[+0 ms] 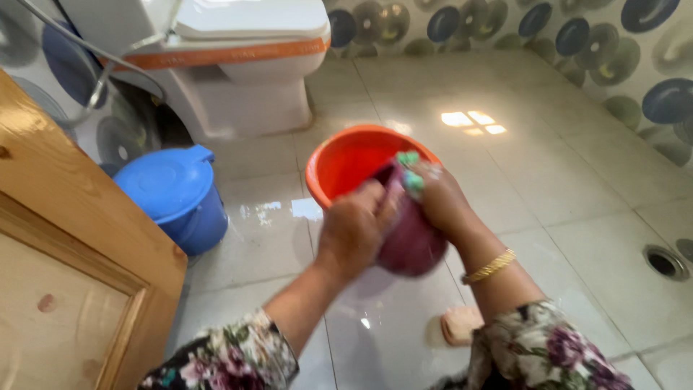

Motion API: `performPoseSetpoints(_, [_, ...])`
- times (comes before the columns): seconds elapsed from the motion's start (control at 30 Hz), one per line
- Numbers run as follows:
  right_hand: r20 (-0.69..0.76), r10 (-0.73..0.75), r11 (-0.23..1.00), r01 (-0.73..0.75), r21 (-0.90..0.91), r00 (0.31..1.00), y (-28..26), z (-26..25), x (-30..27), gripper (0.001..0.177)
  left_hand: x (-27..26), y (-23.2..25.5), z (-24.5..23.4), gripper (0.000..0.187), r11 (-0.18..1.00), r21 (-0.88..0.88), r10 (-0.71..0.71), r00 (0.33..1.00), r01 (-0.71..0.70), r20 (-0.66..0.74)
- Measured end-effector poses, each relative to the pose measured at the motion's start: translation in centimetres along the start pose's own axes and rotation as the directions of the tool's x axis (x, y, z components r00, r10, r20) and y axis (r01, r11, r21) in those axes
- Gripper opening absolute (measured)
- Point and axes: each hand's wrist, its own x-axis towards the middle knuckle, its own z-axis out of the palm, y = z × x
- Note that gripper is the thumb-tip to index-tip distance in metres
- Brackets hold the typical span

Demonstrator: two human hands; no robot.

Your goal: The person lathers a cloth in a bucket and scrubs a plastic mug inside and out with the cloth.

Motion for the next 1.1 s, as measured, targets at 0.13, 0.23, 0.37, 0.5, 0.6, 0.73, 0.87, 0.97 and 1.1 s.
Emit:
performPoseSetpoints(0.13, [-0.146, -0.028, 0.999, 0.031, 0.019, 0.989, -8.6, -0.2, -1.4, 0.02, 1.8, -3.2, -0.8, 0.04, 0.958, -0.151, -0.267, 0.949, 0.243, -0.168])
performPoseSetpoints(0.23, [-0.295, -0.28, 0.958, 0.249, -0.14, 0.913, -9.1, -0.7, -1.8, 0.041, 2.0, -3.3, -0.9, 0.043, 0.859, -0.359, -0.462, 0.855, 0.366, -0.233])
performPoseSetpoints(0.37, [0.232, 0.42, 0.842, -0.472, 0.259, 0.877, -1.7, -0.9, -0.8, 0.026, 0.5, -1.3, -1.0, 0.039, 0.99, -0.056, -0.134, 0.981, 0.127, -0.142])
performPoseSetpoints(0.5, [0.296, 0.489, 0.678, -0.571, 0.462, 0.82, -1.1, -1.1, -0.9, 0.033, 0.2, -1.9, -0.1, 0.037, 0.988, 0.024, -0.153, 0.985, 0.155, -0.083])
performPoseSetpoints(0.6, [0.131, 0.198, 0.952, -0.222, 0.21, 0.971, -7.2, -1.7, -1.5, 0.035, 2.2, -5.3, -0.6, 0.038, 0.944, -0.056, -0.33, 0.934, 0.325, -0.138])
performPoseSetpoints(0.73, [-0.258, -0.334, 0.933, 0.278, -0.23, 0.907, -11.4, -4.1, -1.1, 0.069, 3.9, -7.4, -2.1, 0.033, 0.888, -0.28, -0.423, 0.887, 0.365, -0.184])
performPoseSetpoints(0.87, [0.087, 0.289, 0.905, -0.301, 0.299, 0.954, -6.9, -3.9, -1.0, 0.057, 2.7, -4.6, -1.8, 0.035, 0.905, -0.32, -0.33, 0.937, 0.28, -0.116])
performPoseSetpoints(0.97, [0.446, 0.568, 0.293, -0.677, 0.675, 0.691, -1.9, -2.9, -1.5, 0.047, 1.6, -1.7, -2.0, 0.039, 0.94, -0.259, -0.239, 0.971, 0.222, -0.034])
performPoseSetpoints(1.1, [0.709, 0.278, -0.368, -0.61, 0.702, 0.649, 0.9, -2.2, -3.3, 0.043, 0.6, -0.2, -2.7, 0.043, 0.981, -0.193, 0.033, 0.996, -0.017, 0.08])
